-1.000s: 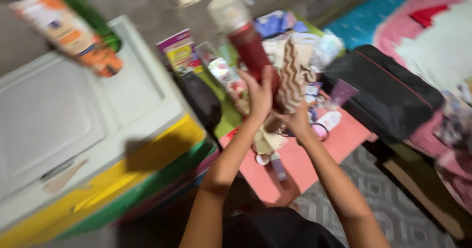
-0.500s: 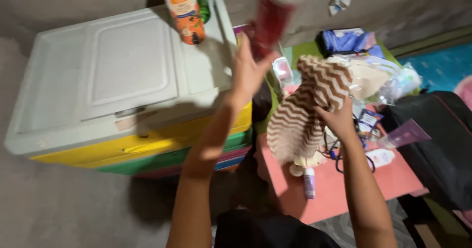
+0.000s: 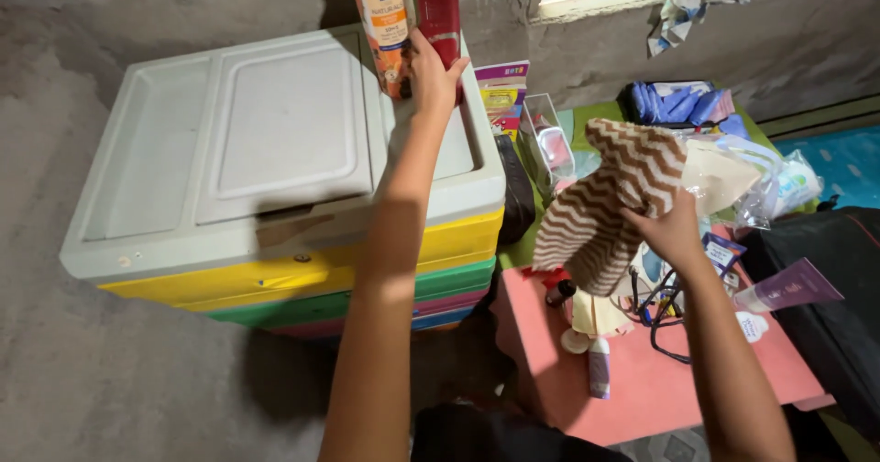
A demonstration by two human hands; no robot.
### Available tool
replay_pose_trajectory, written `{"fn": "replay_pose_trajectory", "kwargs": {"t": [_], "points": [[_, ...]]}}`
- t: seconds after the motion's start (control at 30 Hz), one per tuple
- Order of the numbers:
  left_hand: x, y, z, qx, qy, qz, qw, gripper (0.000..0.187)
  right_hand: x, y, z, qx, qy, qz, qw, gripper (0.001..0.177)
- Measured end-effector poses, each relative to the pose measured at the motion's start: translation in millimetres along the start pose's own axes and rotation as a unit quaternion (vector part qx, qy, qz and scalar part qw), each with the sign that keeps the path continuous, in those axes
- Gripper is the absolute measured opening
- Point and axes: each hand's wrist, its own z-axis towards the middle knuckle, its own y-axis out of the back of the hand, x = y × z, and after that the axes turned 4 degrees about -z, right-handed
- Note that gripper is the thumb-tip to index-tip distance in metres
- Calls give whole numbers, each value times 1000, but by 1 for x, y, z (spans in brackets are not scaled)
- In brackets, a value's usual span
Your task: The recorder organizes various personal care items and decor on a table and storage unit, wiping surfaces with a cloth.
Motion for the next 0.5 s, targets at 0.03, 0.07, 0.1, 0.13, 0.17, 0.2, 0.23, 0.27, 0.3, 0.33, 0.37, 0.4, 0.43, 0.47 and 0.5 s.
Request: {"fn": "replay_pose_trajectory", "kwargs": {"t": [0.03, 0.07, 0.1, 0.13, 0.17, 0.2, 0.23, 0.27, 0.3, 0.33, 0.37, 0.4, 0.43, 0.47, 0.5], "points": [[6, -1, 2, -8, -10, 4, 1000, 100, 0, 2, 4, 5, 11, -23, 1000, 52], [11, -3, 4, -16, -21, 8, 1000, 98, 1, 3, 9, 10, 22, -45, 999, 52], [15, -2, 2, -18, -20, 9, 1000, 98, 4, 4, 9, 12, 24, -44, 999, 52], [18, -2, 3, 3, 4, 34, 999, 91, 6, 6, 12, 20, 13, -37, 999, 52], [20, -3, 4, 24, 28, 58, 998, 85, 9, 8, 14, 28, 3, -31, 999, 51], [19, 0, 0, 22, 29, 59, 998, 85, 10, 9, 14, 30, 5, -31, 999, 51], [18, 3, -4, 61, 60, 96, 992, 76, 11, 10, 15, 33, 4, -30, 999, 51], [16, 6, -5, 100, 90, 133, 982, 68, 11, 11, 17, 34, 4, -29, 999, 51], [14, 6, -2, 98, 90, 133, 982, 68, 10, 11, 18, 34, 7, -28, 999, 51], [13, 6, -1, 115, 102, 152, 976, 62, 9, 10, 17, 35, 0, -23, 999, 50], [12, 5, 0, 132, 114, 171, 970, 57, 7, 10, 15, 36, -7, -17, 999, 50], [20, -1, 4, 133, 114, 172, 969, 57, 6, 9, 15, 37, -8, -17, 999, 50], [28, -7, 9, 127, 122, 175, 969, 53, 5, 9, 15, 35, -7, -27, 999, 50], [35, -15, 12, 122, 128, 177, 968, 48, 4, 9, 14, 33, -7, -38, 999, 51], [40, -18, 15, 124, 128, 177, 968, 48, 4, 8, 13, 32, -9, -38, 999, 51]]}}
